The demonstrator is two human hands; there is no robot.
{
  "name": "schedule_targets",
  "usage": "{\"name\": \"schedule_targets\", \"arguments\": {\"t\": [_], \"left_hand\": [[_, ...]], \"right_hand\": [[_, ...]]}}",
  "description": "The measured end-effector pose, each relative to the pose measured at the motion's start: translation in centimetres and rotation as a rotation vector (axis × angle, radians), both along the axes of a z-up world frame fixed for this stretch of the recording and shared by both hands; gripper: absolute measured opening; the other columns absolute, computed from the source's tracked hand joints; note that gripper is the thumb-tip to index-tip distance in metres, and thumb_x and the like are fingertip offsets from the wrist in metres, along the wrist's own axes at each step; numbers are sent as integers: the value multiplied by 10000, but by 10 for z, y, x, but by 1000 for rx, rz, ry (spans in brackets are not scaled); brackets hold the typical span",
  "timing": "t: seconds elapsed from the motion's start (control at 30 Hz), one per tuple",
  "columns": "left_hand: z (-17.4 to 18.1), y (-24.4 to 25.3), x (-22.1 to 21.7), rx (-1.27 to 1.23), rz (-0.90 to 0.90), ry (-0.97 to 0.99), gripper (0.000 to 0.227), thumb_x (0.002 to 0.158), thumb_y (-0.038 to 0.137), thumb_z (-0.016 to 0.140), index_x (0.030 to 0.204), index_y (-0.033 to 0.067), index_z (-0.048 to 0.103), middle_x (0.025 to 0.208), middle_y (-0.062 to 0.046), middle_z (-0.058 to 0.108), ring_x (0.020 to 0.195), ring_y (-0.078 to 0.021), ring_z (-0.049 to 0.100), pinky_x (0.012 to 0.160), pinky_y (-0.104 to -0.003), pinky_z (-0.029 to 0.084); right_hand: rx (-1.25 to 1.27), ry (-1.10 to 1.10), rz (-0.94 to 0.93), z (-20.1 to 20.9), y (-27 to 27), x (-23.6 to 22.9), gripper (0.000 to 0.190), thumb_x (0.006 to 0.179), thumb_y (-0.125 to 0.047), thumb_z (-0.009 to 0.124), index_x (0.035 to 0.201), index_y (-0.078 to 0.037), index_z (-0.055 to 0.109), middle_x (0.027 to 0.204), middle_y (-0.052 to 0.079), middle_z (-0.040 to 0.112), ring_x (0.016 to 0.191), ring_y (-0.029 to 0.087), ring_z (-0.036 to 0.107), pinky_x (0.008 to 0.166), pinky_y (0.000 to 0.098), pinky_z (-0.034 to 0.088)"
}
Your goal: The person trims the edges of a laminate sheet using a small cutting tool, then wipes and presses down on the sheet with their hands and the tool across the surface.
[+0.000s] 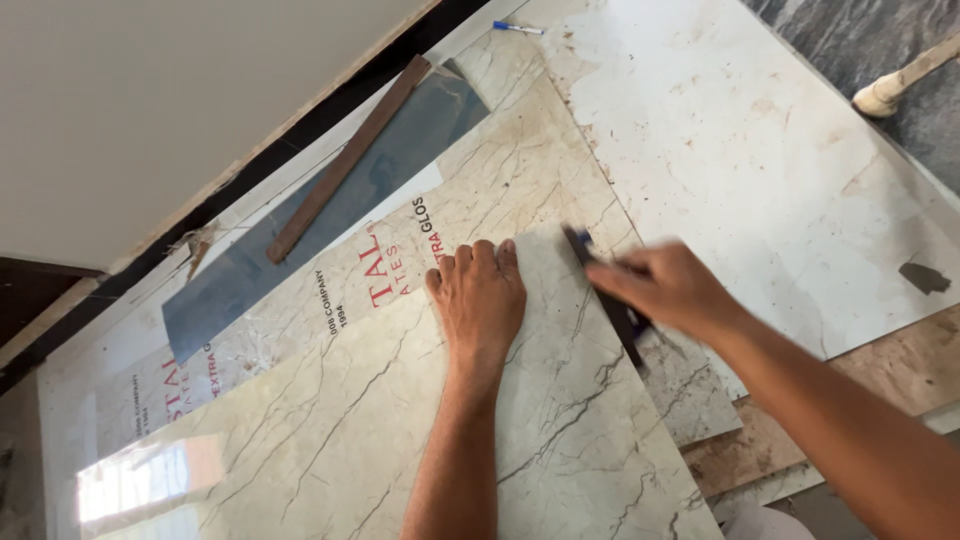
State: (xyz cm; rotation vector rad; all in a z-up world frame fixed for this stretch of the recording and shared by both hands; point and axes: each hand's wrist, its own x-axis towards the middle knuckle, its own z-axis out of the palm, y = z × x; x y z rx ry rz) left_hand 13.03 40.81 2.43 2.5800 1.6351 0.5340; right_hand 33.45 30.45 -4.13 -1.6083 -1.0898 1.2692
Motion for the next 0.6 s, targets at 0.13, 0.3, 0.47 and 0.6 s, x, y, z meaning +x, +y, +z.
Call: {"name": "schedule_targets", "arguments": {"t": [0.13,0.3,0.47,0.6], "left_hand": [[1,0,0,38,-23,-7,360,1021,350,539,916,45,698,946,-144,698,968,-347,608,944,-538,382],[1,2,0,-5,-6,-21,360,1025,347,538,919,42,696,942,-144,696,955,-342,606,939,-529,385],[5,-1,2,-4,-14,4,356,1021,350,539,936,39,693,939,-140,693,931,-334,607,923,-516,387],[3,-1,0,-22,-3,20,357,1022,348,536,919,45,693,945,-130,695,944,-331,610,934,-514,384]], "right_hand": [[97,-26,12,6,51,6,547,860,-600,635,773,-71,743,569,19,652,385,96,557,360,264,396],[61,-86,68,12,-47,-8,483,827,-577,615,781,-119,761,528,17,650,326,96,445,306,285,333],[108,-124,9,14,-31,-10,556,862,-583,652,736,-50,741,545,-1,585,371,89,428,330,289,307],[52,-183,-27,18,42,1,555,882,-535,671,833,7,780,521,17,608,388,123,436,386,309,310]]}}
